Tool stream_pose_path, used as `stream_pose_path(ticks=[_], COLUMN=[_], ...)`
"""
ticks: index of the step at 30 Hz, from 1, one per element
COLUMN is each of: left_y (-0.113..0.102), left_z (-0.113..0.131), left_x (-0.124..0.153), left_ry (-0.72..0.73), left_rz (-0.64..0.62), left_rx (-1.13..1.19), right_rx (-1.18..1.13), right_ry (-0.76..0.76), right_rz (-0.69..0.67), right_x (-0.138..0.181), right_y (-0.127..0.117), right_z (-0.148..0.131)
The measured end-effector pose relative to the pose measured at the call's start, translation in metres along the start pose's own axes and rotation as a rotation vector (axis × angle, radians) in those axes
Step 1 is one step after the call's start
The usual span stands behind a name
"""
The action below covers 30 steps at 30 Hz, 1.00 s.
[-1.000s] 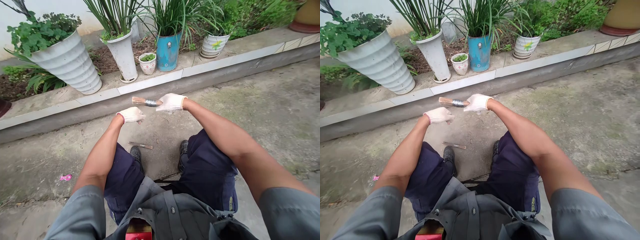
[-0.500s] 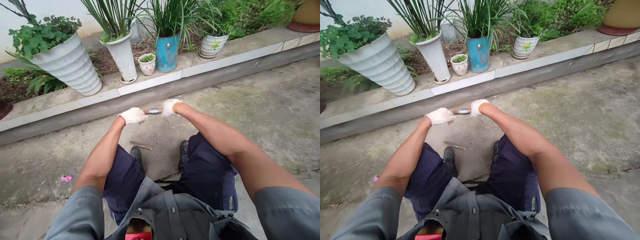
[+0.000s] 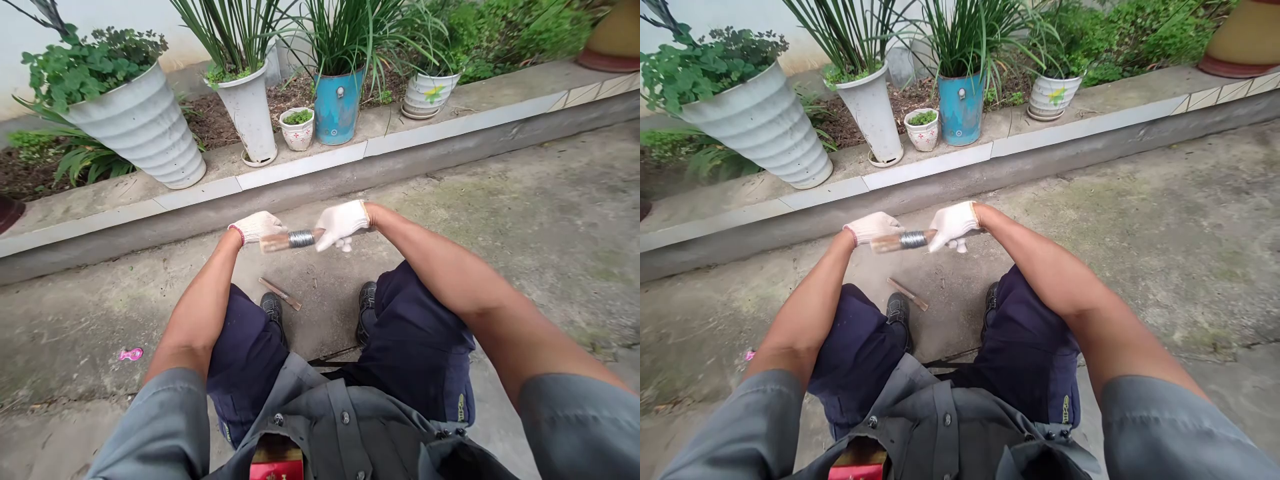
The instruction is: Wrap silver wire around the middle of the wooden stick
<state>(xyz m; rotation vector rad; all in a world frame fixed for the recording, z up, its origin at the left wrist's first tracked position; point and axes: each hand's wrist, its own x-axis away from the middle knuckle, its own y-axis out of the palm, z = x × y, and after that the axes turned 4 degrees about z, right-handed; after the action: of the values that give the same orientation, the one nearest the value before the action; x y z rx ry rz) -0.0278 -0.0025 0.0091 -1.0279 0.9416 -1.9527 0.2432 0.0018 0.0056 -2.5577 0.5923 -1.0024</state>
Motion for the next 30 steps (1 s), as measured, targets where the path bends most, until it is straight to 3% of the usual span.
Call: stream_pose_path(ticks=[2,5,7,10,13,15,18,21,25,28,30], left_y=[0.001,0.003,0.004,0.004,0.003,0.002,0.001,0.001,0.002,0.006,0.011], left_z=[0.002,0.01,0.016,0.023,0.022,0.017,0.007,0.0,0.006,0.019,0.025], left_x=[0.0,0.001,0.002,0.003,0.003,0.003,0.002,0.0,-0.001,0.0,-0.002], left_ry=[-0.025,-0.046,-0.042,-0.043,-0.045,-0.04,-0.063,-0.058,-0.021,-0.019,-0.025], left_rz=[0.029,0.019,-0.001,-0.006,-0.001,-0.003,0.002,0.025,0.074,0.036,-0.008], left_rx=[-0.04,-0.067,-0.076,-0.025,0.052,0.078,0.097,0.088,-0.011,-0.058,-0.081], right_rx=[0.068,0.283,0.445,0.595,0.54,0.389,0.128,0.0,0.092,0.266,0.411], right_ry=[0.079,0.239,0.308,0.282,0.18,0.099,-0.027,-0.089,0.048,0.215,0.301], right_rz=[-0.09,-0.045,0.094,0.374,0.562,0.584,0.493,0.246,-0.087,-0.1,0.012], right_x=[-0.01,-0.028,-0.038,-0.047,-0.041,-0.029,-0.008,0.004,-0.007,-0.026,-0.038], right_y=[0.005,0.004,-0.003,-0.017,-0.027,-0.029,-0.025,-0.013,0.002,0.003,-0.002], right_z=[0.007,0.015,0.018,0.018,0.013,0.008,0.001,0.002,0.011,0.015,0.015])
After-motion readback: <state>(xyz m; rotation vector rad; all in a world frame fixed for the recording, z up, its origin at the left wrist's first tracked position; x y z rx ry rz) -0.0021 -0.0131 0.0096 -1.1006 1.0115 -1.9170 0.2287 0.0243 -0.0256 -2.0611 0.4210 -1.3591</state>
